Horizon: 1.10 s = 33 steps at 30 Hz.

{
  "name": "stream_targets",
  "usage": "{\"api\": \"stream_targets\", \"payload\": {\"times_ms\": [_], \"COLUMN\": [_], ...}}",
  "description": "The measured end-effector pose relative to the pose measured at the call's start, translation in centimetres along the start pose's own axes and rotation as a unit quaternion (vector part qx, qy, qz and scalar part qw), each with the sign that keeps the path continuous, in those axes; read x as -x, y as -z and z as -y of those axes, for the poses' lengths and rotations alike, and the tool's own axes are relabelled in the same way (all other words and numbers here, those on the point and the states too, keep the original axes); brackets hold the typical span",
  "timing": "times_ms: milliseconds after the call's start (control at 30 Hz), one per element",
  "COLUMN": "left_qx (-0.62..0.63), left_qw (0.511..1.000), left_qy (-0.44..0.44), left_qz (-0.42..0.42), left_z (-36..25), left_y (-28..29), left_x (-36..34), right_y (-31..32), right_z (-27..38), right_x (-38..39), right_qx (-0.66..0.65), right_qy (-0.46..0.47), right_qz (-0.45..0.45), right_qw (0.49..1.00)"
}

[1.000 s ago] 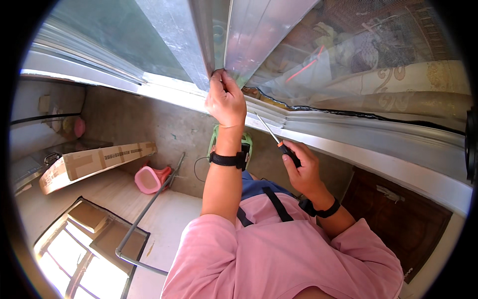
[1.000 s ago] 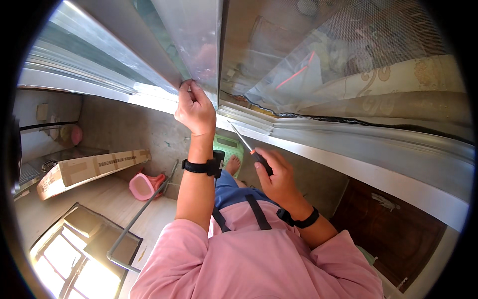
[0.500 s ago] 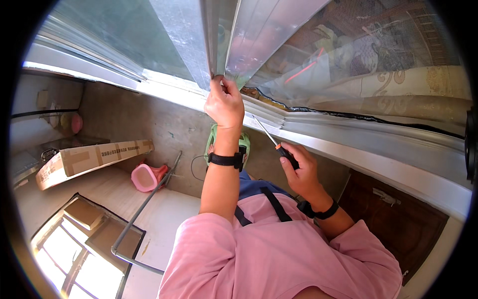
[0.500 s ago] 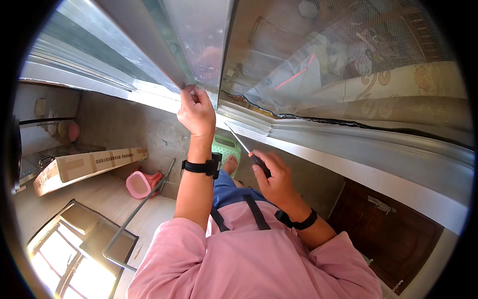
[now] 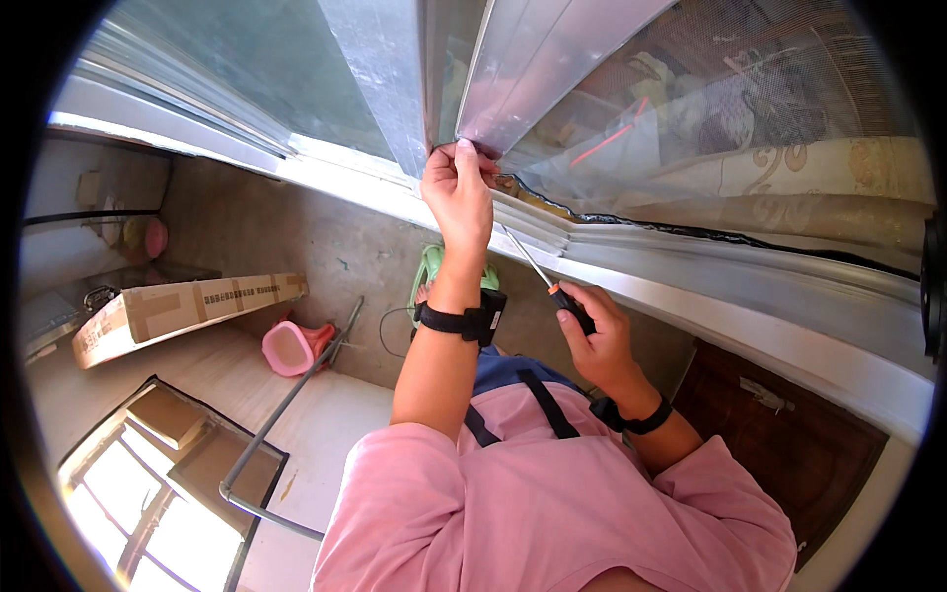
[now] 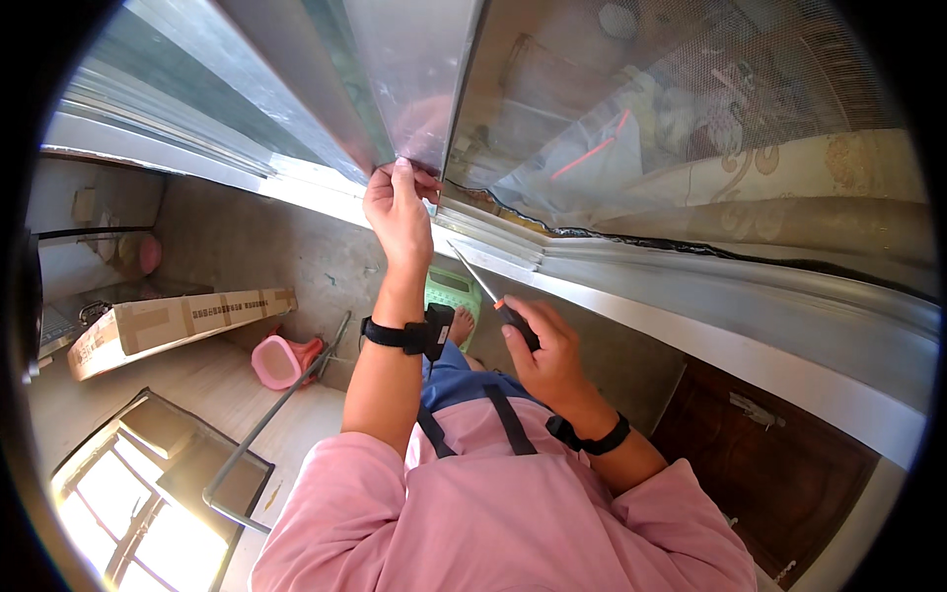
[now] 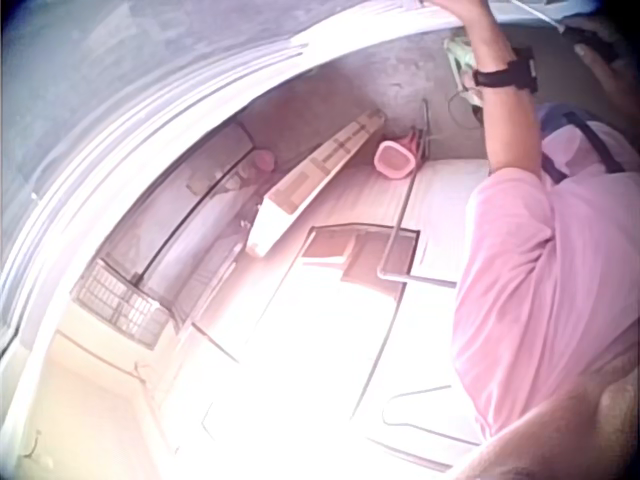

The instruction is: The person repairs a window frame by using a screwdriver to pry and remove strips of protective film or sealant from the metal track and glass edges.

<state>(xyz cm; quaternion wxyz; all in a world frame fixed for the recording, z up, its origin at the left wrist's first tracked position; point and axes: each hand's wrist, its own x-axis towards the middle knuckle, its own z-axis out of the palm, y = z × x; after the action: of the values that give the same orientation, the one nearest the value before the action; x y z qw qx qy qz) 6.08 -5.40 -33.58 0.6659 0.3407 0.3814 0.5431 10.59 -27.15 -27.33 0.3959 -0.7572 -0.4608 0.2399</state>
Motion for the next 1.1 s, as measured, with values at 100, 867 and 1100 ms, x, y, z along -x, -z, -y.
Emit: {"api": "stream_targets", "payload": {"times_ms": [100, 867, 1100], "left_qx": [0.015, -0.483, -0.460], "left_qw": [1.000, 0.849, 0.841], "left_qy": [-0.011, -0.212, -0.276], "left_qz": [0.016, 0.016, -0.065], "left_z": [0.1, -11.6, -21.0], "left_y": [0.2, 10.3, 14.2], "left_x": [-0.3, 1.5, -0.1], "right_y": [0.1, 7.0, 14.9], "right_z": [0.1, 1.9, 2.4], "right_x": [0.0, 1.3, 5.7], "right_qx": [-0.007, -0.018, -0.010], "right_qy": [-0.009, 0.101, 0.051], "right_qz": [-0.013, -0.008, -0.010], "right_qw": [1.000, 0.995, 0.999]}}
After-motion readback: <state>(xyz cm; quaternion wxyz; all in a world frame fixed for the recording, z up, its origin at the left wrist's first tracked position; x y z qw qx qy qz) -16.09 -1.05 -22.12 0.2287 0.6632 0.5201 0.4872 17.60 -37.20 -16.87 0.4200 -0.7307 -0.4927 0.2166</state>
